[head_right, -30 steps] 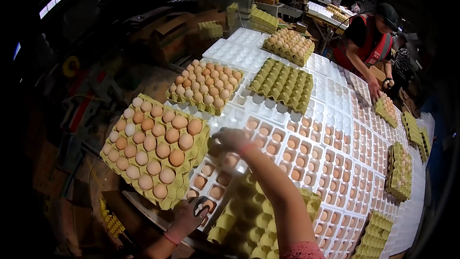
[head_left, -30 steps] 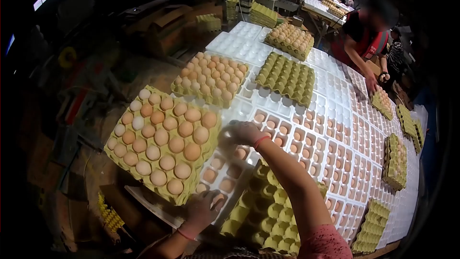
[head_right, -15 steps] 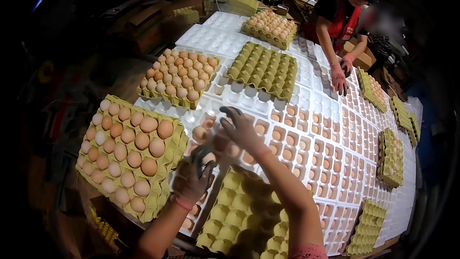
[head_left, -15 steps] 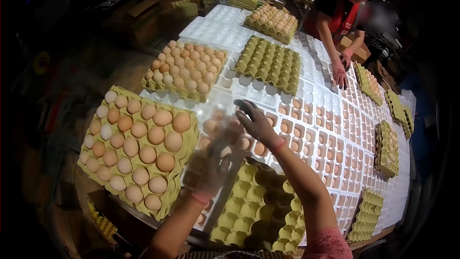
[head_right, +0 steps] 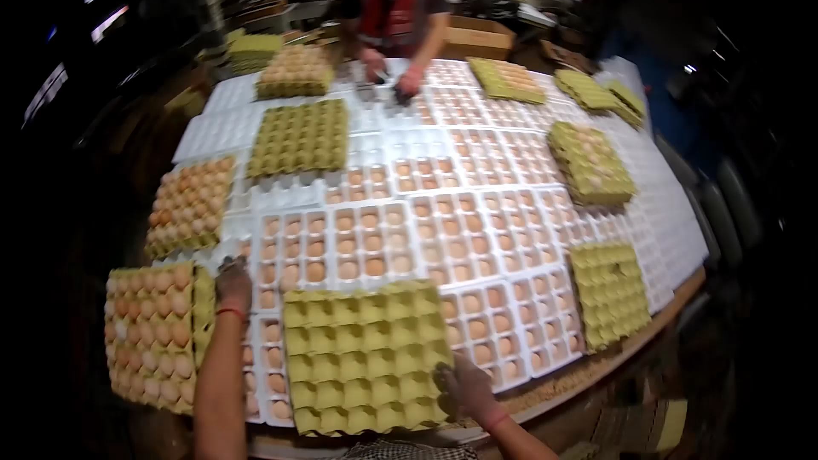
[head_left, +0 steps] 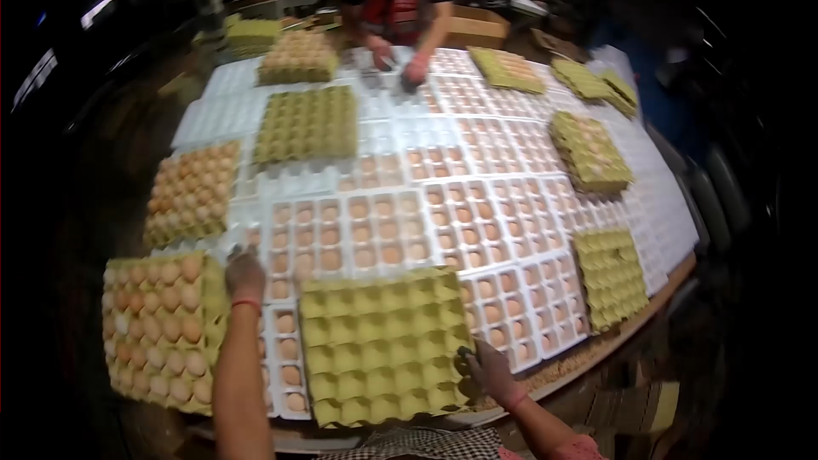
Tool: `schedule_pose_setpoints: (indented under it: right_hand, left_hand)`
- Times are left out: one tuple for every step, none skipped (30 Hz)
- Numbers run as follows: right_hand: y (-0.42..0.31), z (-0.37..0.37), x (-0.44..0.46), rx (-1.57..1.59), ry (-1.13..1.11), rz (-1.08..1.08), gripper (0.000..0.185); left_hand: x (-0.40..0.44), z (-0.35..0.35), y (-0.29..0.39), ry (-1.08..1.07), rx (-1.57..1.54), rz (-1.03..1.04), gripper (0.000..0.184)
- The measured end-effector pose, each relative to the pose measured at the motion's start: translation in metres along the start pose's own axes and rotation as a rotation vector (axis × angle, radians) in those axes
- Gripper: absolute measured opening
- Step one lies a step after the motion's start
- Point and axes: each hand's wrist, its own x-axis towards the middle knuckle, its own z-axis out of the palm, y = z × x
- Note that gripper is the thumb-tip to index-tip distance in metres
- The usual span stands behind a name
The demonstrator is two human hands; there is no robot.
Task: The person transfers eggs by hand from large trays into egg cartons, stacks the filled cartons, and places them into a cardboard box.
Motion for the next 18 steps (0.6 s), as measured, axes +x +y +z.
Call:
schedule_pose_setpoints:
  right_hand:
    - [0.012, 0.005, -0.002, 0.012, 0.098, -0.074, 0.039]
    - [0.002, -0.013, -0.005, 0.015, 0.072, -0.006, 0.041]
    - [0.019, -0.027, -0.008, 0.018, 0.182, -0.052, 0.043]
    - [0.035, -0.040, -0.011, 0.017, 0.275, -0.110, 0.045]
    - [0.047, -0.074, -0.014, 0.024, 0.277, -0.017, 0.051]
    - [0.060, -0.114, -0.021, 0.071, 0.302, 0.049, 0.053]
    - [0.097, -0.149, -0.026, -0.138, 0.432, -0.064, 0.052]
    - [0.126, -0.184, -0.035, -0.069, 0.440, 0.196, 0.050]
    - [0.142, -0.230, -0.045, 0.004, 0.464, 0.269, 0.051]
    - [0.173, -0.268, -0.056, 0.077, 0.530, 0.203, 0.050]
    - [0.207, -0.304, -0.064, 0.128, 0.561, 0.159, 0.046]
    - [0.220, -0.336, -0.074, 0.090, 0.587, 0.174, 0.044]
    - [0.228, -0.364, -0.082, 0.051, 0.615, 0.188, 0.042]
    - [0.238, -0.384, -0.081, 0.048, 0.585, 0.274, 0.042]
    - [0.251, -0.405, -0.080, 0.041, 0.555, 0.356, 0.041]
    - [0.308, -0.421, -0.069, 0.025, 0.518, 0.228, 0.043]
    - [0.334, -0.428, -0.053, 0.021, 0.502, 0.215, 0.043]
    - [0.353, -0.433, -0.038, -0.091, 0.492, 0.318, 0.045]
  left_hand:
    - [0.010, 0.004, -0.009, -0.079, -0.036, 0.016, 0.021]
    - [0.011, -0.011, -0.007, -0.139, -0.045, -0.005, 0.024]
    - [0.015, -0.007, -0.011, -0.158, 0.008, 0.030, 0.026]
    - [0.018, 0.000, -0.012, -0.151, 0.093, -0.019, 0.025]
    - [0.018, -0.015, -0.005, -0.233, 0.101, -0.052, 0.025]
    - [0.024, -0.007, -0.012, -0.261, 0.121, -0.040, 0.025]
    - [0.030, 0.004, -0.022, -0.299, 0.087, -0.018, 0.029]
    - [0.045, 0.047, -0.053, -0.269, 0.091, 0.034, 0.031]
    - [0.052, 0.080, -0.072, -0.240, 0.096, 0.081, 0.033]
    - [0.043, 0.077, -0.067, -0.241, 0.093, 0.073, 0.033]
    - [0.030, 0.066, -0.060, -0.201, 0.159, 0.093, 0.035]
    - [0.023, 0.057, -0.053, -0.159, 0.224, 0.113, 0.036]
    - [0.021, 0.049, -0.044, -0.155, 0.219, 0.101, 0.036]
    - [0.025, 0.040, -0.032, -0.186, 0.087, -0.069, 0.036]
    - [0.028, 0.031, -0.019, -0.216, -0.050, -0.241, 0.035]
    - [0.025, 0.023, -0.011, -0.254, -0.086, -0.264, 0.045]
    - [0.020, 0.023, -0.005, -0.259, -0.085, -0.284, 0.045]
    - [0.014, 0.026, -0.001, -0.197, -0.177, -0.252, 0.051]
